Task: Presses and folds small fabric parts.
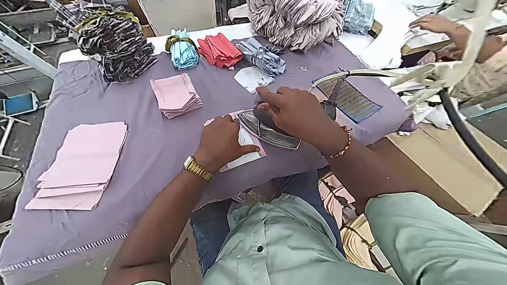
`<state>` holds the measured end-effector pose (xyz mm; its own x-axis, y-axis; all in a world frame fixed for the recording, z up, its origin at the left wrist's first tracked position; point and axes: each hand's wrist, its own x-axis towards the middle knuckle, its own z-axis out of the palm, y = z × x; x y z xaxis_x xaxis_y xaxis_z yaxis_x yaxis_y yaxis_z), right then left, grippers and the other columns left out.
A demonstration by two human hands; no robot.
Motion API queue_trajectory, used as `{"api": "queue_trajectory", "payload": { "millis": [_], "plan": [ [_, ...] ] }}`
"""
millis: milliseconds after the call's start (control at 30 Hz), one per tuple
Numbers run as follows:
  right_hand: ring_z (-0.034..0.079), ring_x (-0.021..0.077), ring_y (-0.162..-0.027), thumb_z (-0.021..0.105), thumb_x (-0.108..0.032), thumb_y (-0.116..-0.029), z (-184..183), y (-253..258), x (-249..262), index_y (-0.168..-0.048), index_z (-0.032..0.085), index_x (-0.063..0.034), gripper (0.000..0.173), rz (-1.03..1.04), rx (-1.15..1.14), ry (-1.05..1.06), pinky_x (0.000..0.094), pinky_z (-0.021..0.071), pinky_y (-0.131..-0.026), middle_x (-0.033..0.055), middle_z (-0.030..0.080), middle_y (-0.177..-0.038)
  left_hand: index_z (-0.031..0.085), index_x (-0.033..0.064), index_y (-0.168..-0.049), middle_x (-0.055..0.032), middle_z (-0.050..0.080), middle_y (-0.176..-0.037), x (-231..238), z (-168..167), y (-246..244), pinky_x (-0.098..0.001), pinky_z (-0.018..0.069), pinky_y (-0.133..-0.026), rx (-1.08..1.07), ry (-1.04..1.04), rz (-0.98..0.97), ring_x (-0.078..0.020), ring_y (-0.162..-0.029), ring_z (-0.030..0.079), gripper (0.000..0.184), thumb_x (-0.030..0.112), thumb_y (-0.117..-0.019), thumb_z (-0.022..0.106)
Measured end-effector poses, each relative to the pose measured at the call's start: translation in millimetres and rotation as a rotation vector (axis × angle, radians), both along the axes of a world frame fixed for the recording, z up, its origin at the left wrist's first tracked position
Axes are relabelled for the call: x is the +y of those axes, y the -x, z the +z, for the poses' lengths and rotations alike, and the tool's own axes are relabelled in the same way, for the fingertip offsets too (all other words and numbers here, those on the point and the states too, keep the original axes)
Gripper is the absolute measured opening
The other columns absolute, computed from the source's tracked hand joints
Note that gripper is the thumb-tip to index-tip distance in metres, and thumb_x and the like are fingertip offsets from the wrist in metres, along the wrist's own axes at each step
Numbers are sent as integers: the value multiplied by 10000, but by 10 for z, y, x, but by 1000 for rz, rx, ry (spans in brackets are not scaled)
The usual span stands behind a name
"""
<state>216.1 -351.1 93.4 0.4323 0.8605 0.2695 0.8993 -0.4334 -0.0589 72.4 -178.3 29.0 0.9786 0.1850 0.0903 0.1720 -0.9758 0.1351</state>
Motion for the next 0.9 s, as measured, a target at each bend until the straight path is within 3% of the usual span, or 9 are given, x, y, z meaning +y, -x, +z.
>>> {"api": "queue_trajectory", "payload": {
  "millis": [67,100,167,233,267,367,567,767,900],
  "plan": [
    [670,315,-781,441,-419,-1101,26,5,-117,-1428,629,-191,441,76,46,-17,494,550,-666,123,659,-838,743,132,-1101,-82,694,-998,43,-45,15,-514,574,-741,-45,7,-22,-283,-942,680,895,917,-698,595],
    [662,296,-762,448,-386,-1101,60,28,-187,-1402,643,-174,417,106,67,-12,483,544,-662,103,652,-807,747,134,-1113,-80,699,-985,86,-57,19,-517,576,-745,-75,21,-49,-281,-932,686,792,839,-779,609],
    [652,263,-731,449,-353,-1102,141,125,-354,-1386,644,-153,398,135,116,33,465,537,-646,77,642,-780,749,135,-1157,-75,716,-980,175,-42,42,-534,576,-761,-129,88,-112,-277,-914,699,472,542,-957,621],
    [632,220,-693,467,-359,-1095,183,263,-529,-1405,645,-170,405,151,155,50,424,524,-610,50,639,-780,757,143,-1168,-64,760,-1041,242,22,51,-552,575,-781,-142,175,-130,-261,-912,725,271,293,-1019,588],
    [617,200,-672,469,-371,-1092,189,352,-600,-1411,643,-185,409,150,154,55,399,511,-580,33,624,-780,757,143,-1204,-66,767,-1066,263,53,52,-565,579,-807,-135,218,-121,-259,-929,736,274,229,-1030,564],
    [611,213,-654,454,-389,-1098,165,551,-682,-1450,610,-199,430,116,119,77,392,500,-540,54,612,-821,735,169,-1286,-45,750,-1230,322,104,26,-560,568,-907,-71,281,-75,-244,-1041,735,328,193,-1044,515],
    [616,217,-674,434,-393,-1105,159,580,-669,-1462,589,-207,431,97,86,94,393,508,-546,56,603,-845,744,180,-1264,-20,781,-1024,387,107,-2,-505,597,-870,-78,393,-2,-168,-929,741,321,187,-1039,515],
    [642,281,-722,437,-363,-1107,101,429,-487,-1449,610,-194,418,-10,63,22,462,526,-606,95,632,-816,743,146,-1257,-23,776,-1079,532,212,-5,-452,595,-931,27,477,-111,-141,-978,740,308,160,-1051,515],
    [697,355,-832,443,-363,-1107,60,285,-107,-1442,604,-203,405,-80,62,50,541,558,-675,141,688,-881,768,146,-1205,-46,789,-998,645,318,-266,-482,617,-895,133,474,-112,-170,-910,764,269,180,-1038,559]
  ]
}}
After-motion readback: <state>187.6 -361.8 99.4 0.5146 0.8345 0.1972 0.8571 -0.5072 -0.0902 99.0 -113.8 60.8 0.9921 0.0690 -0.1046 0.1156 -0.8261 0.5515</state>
